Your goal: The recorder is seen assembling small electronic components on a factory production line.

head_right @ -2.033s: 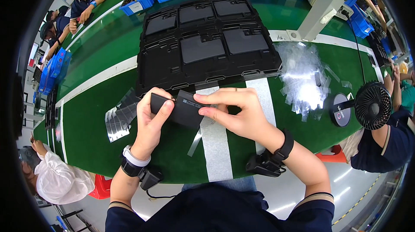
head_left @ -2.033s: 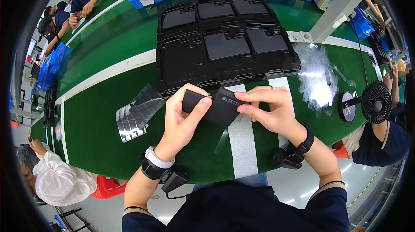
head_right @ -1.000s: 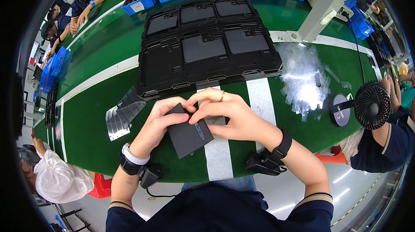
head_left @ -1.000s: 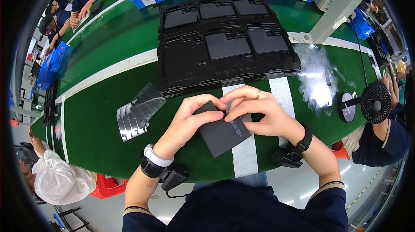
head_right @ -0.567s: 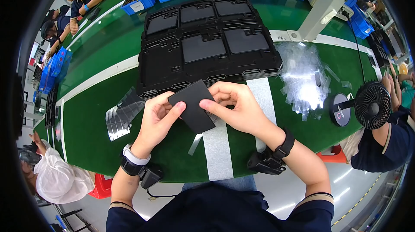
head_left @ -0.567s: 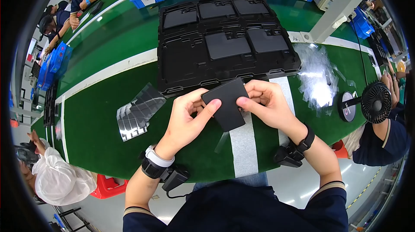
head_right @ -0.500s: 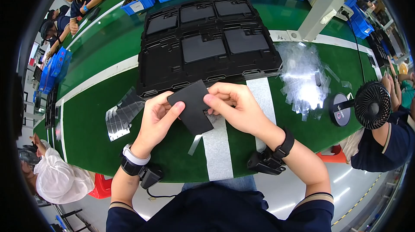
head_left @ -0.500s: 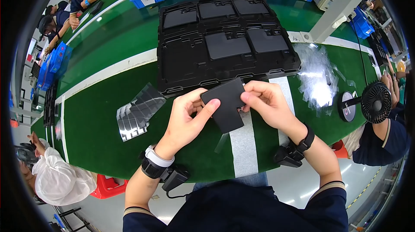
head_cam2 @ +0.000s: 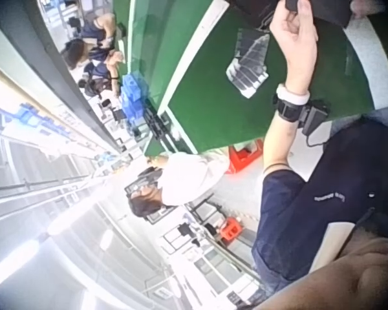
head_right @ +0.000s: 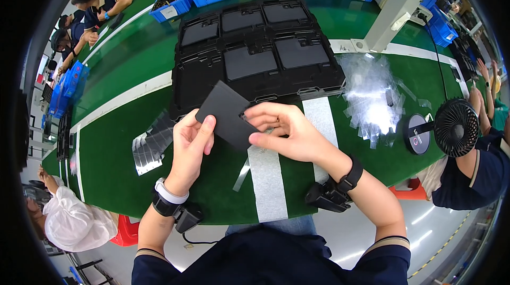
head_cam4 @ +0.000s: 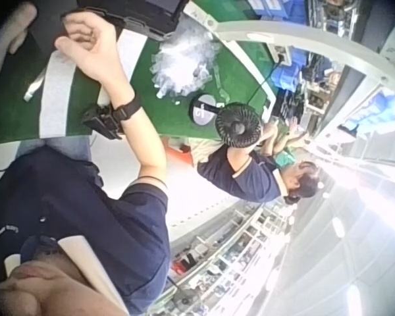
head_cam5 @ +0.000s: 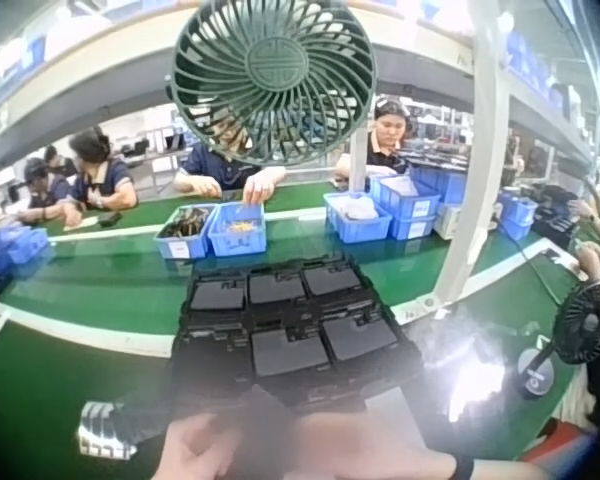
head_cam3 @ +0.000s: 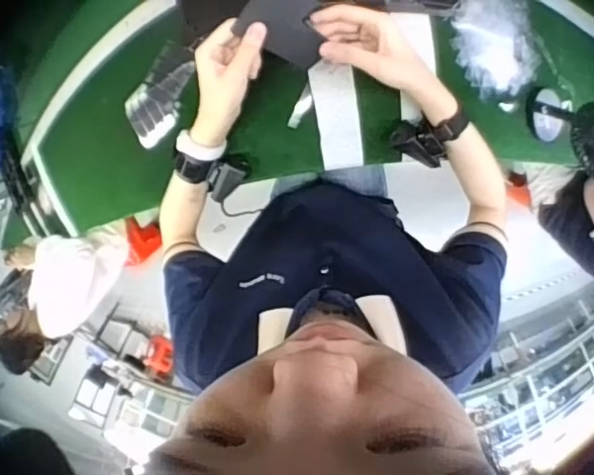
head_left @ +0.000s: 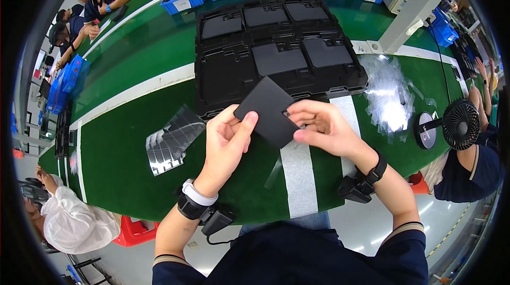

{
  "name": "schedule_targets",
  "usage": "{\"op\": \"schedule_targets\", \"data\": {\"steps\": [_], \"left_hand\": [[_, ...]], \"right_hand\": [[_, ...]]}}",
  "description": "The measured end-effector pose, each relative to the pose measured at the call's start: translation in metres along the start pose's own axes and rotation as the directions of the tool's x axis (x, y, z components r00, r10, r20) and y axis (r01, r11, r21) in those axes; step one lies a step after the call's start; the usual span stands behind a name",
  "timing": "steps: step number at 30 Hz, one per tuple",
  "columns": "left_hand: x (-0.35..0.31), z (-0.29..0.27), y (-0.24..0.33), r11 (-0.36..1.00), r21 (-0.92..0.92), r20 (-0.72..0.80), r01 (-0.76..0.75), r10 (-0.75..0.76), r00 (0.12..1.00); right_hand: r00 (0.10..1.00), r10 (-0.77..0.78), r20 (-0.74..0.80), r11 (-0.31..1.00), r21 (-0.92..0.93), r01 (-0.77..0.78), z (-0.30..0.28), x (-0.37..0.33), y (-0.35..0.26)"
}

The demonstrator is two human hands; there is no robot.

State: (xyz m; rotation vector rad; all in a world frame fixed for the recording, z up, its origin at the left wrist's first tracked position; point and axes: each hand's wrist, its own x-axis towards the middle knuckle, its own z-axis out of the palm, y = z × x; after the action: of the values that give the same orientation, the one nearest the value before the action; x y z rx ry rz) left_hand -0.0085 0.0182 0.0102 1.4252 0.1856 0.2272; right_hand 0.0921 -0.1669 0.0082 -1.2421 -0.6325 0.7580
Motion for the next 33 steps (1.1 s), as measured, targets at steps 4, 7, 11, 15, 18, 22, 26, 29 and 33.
{"op": "schedule_targets", "data": {"steps": [4, 7, 11, 15, 18, 22, 26, 29, 33], "left_hand": [[0.001, -0.002, -0.002, 0.998, -0.057, -0.061, 0.026, -0.030, 0.998], [0.006, -0.001, -0.003, 0.999, -0.008, 0.017, 0.031, -0.031, 0.999], [0.007, -0.002, -0.010, 0.989, 0.115, 0.149, 0.090, -0.107, 0.983], [0.007, -0.007, -0.016, 0.982, 0.148, 0.239, 0.116, -0.149, 0.959], [0.009, -0.002, -0.012, 0.950, 0.294, 0.282, 0.109, -0.195, 0.939], [0.009, -0.005, -0.014, 0.956, 0.271, 0.279, 0.112, -0.189, 0.942], [0.009, -0.004, -0.014, 0.953, 0.288, 0.287, 0.090, -0.176, 0.941], [0.010, -0.003, -0.014, 0.957, 0.278, 0.293, 0.082, -0.166, 0.942], [0.009, -0.010, -0.020, 0.963, 0.262, 0.267, 0.065, -0.137, 0.954]], "right_hand": [[0.996, 0.061, 0.062, 0.979, -0.197, -0.048, 0.001, 0.003, 0.001], [0.979, -0.179, -0.092, 0.922, -0.364, 0.135, -0.001, 0.006, 0.001], [0.911, -0.355, -0.208, 0.819, -0.539, 0.196, 0.004, 0.029, -0.021], [0.899, -0.375, -0.224, 0.829, -0.516, 0.217, 0.021, 0.075, -0.029], [0.859, -0.458, -0.228, 0.739, -0.635, 0.225, 0.027, 0.096, -0.010], [0.828, -0.557, 0.073, 0.107, -0.981, 0.159, 0.040, 0.092, 0.002], [0.854, -0.504, 0.127, 0.012, -0.988, 0.153, 0.034, 0.088, 0.014], [0.890, -0.440, 0.119, 0.023, -0.989, 0.143, 0.029, 0.080, 0.005], [0.953, -0.268, 0.138, 0.024, -0.988, 0.150, 0.048, 0.045, -0.029]]}}
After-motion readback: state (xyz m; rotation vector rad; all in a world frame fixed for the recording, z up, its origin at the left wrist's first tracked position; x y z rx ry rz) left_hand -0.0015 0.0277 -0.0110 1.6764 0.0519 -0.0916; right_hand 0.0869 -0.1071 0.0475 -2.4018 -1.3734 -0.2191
